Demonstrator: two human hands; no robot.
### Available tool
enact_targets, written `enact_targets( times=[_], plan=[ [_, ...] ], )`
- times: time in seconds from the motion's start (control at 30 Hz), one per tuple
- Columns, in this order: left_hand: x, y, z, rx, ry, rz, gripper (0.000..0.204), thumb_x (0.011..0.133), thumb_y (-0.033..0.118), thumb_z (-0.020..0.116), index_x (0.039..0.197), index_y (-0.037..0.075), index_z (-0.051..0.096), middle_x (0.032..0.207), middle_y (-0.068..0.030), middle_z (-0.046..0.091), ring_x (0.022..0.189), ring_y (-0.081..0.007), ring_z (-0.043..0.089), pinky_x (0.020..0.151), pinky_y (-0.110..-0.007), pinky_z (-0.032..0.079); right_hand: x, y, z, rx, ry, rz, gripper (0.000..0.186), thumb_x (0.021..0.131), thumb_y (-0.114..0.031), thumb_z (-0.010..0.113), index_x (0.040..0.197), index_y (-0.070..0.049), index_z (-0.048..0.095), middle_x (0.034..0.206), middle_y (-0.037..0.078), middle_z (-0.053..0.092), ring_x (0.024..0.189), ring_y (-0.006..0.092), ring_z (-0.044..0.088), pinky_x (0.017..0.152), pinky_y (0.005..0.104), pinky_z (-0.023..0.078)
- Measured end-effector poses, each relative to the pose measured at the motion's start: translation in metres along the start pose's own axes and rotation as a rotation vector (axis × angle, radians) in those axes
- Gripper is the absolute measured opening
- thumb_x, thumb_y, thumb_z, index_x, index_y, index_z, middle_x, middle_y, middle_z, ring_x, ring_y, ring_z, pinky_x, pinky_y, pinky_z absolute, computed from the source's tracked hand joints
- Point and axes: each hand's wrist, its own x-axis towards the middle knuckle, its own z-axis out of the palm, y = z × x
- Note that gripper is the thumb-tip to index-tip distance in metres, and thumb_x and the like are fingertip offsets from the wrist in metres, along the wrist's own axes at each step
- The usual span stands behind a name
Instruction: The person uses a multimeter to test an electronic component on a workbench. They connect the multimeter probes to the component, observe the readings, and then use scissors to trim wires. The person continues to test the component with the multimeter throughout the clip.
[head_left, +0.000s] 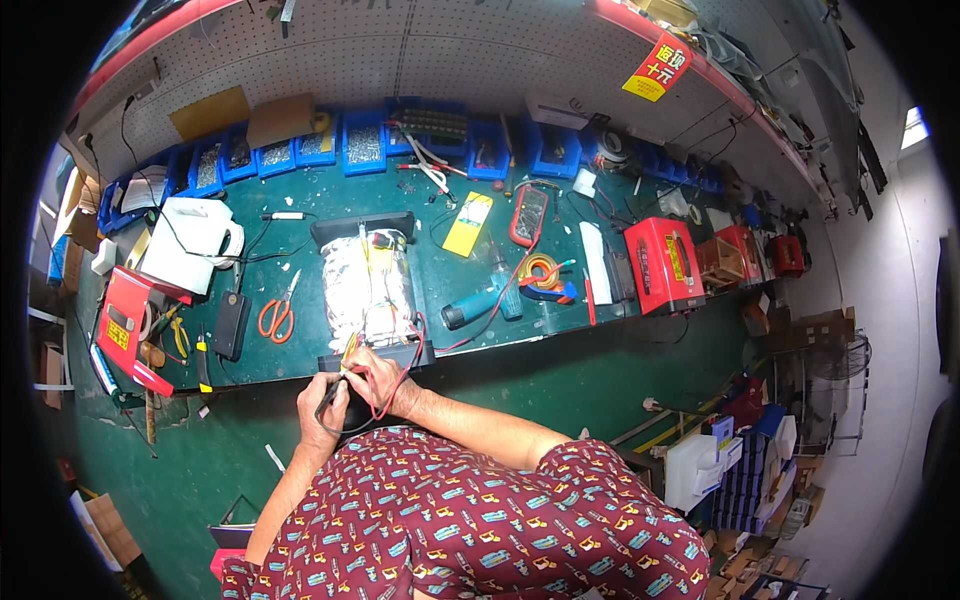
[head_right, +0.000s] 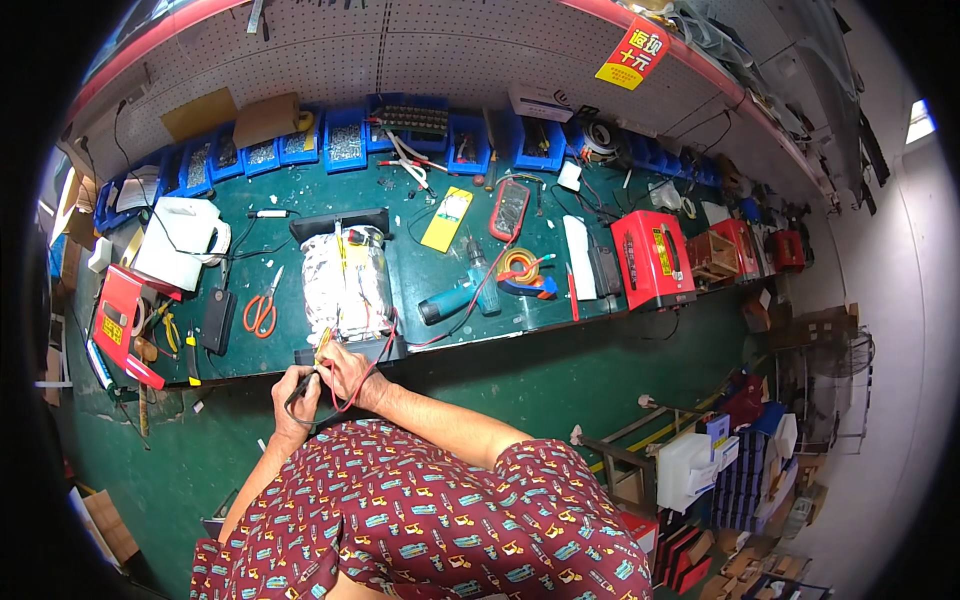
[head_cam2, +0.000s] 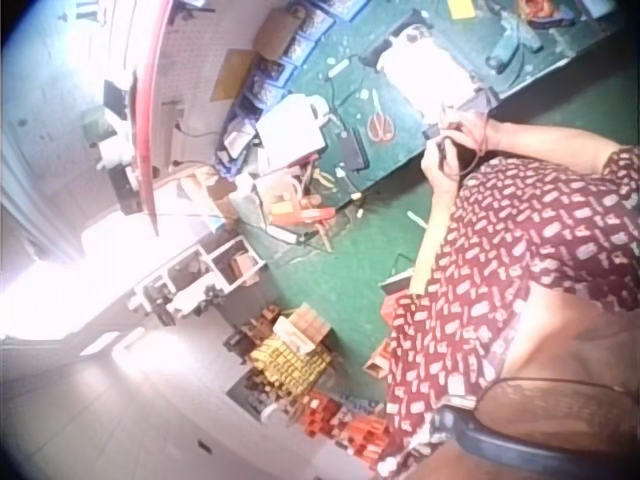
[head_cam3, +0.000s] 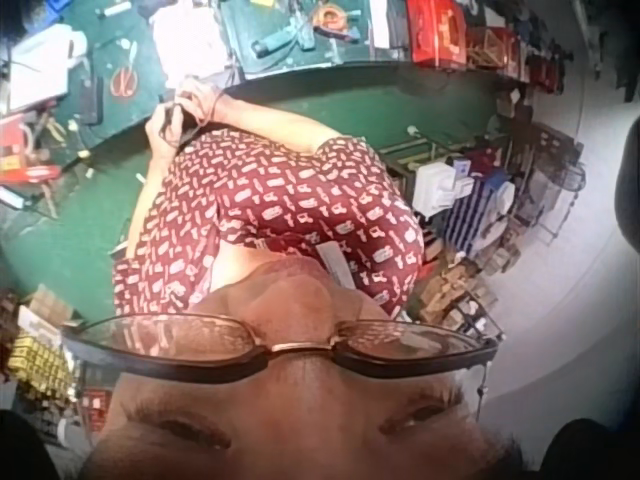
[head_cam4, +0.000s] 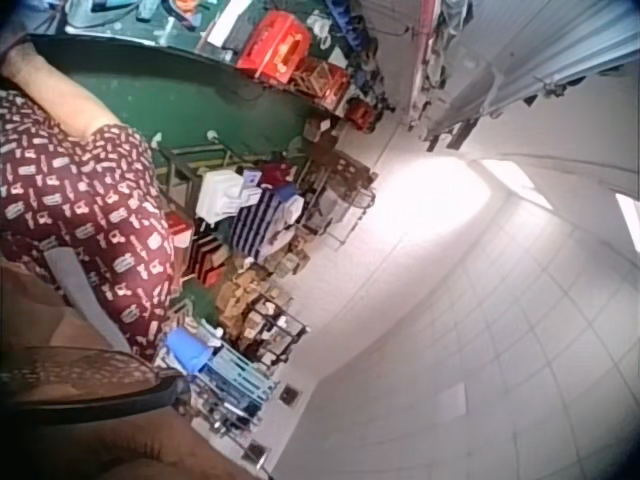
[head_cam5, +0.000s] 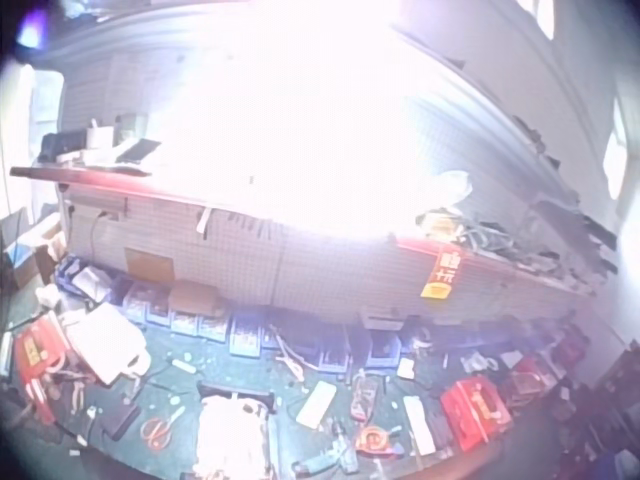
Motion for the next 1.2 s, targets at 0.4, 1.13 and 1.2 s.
enact_targets(
  times=[0.4, 1.13, 1.2],
  plan=[
    [-0.001, -0.001, 0.001, 0.004, 0.005, -0.007, 0.014, 0.089, 0.004, 0.072, 0.099, -0.001, 0.064, 0.082, -0.0203, 0.068, 0.071, -0.0347, 0.069, 0.066, -0.04, 0.054, 0.002, -0.003, -0.004, 0.066, -0.007, 0.027, 0.023, 0.094, -0.006, 0.067, 0.111, -0.004, 0.05, 0.096, 0.019, 0.059, 0.086, 0.0445, 0.067, 0.067, 0.0479, 0.056],
    [0.001, -0.004, 0.006, 0.015, 0.057, 0.078, 0.011, 0.092, 0.004, 0.071, 0.098, -0.003, 0.065, 0.074, -0.0129, 0.065, 0.064, -0.0169, 0.061, 0.061, -0.032, 0.05, 0.001, 0.0, -0.005, 0.033, 0.031, -0.021, 0.027, 0.094, -0.006, 0.069, 0.113, -0.004, 0.049, 0.096, 0.019, 0.061, 0.085, 0.0422, 0.069, 0.069, 0.0449, 0.057],
    [0.001, -0.001, 0.004, 0.003, 0.048, 0.037, 0.01, 0.092, 0.004, 0.07, 0.098, -0.003, 0.065, 0.074, -0.0126, 0.065, 0.064, -0.017, 0.062, 0.062, -0.032, 0.05, -0.002, 0.002, -0.002, 0.009, 0.014, 0.002, 0.026, 0.094, -0.006, 0.069, 0.112, -0.004, 0.05, 0.096, 0.019, 0.062, 0.086, 0.0403, 0.069, 0.07, 0.0437, 0.057]
  ],
)
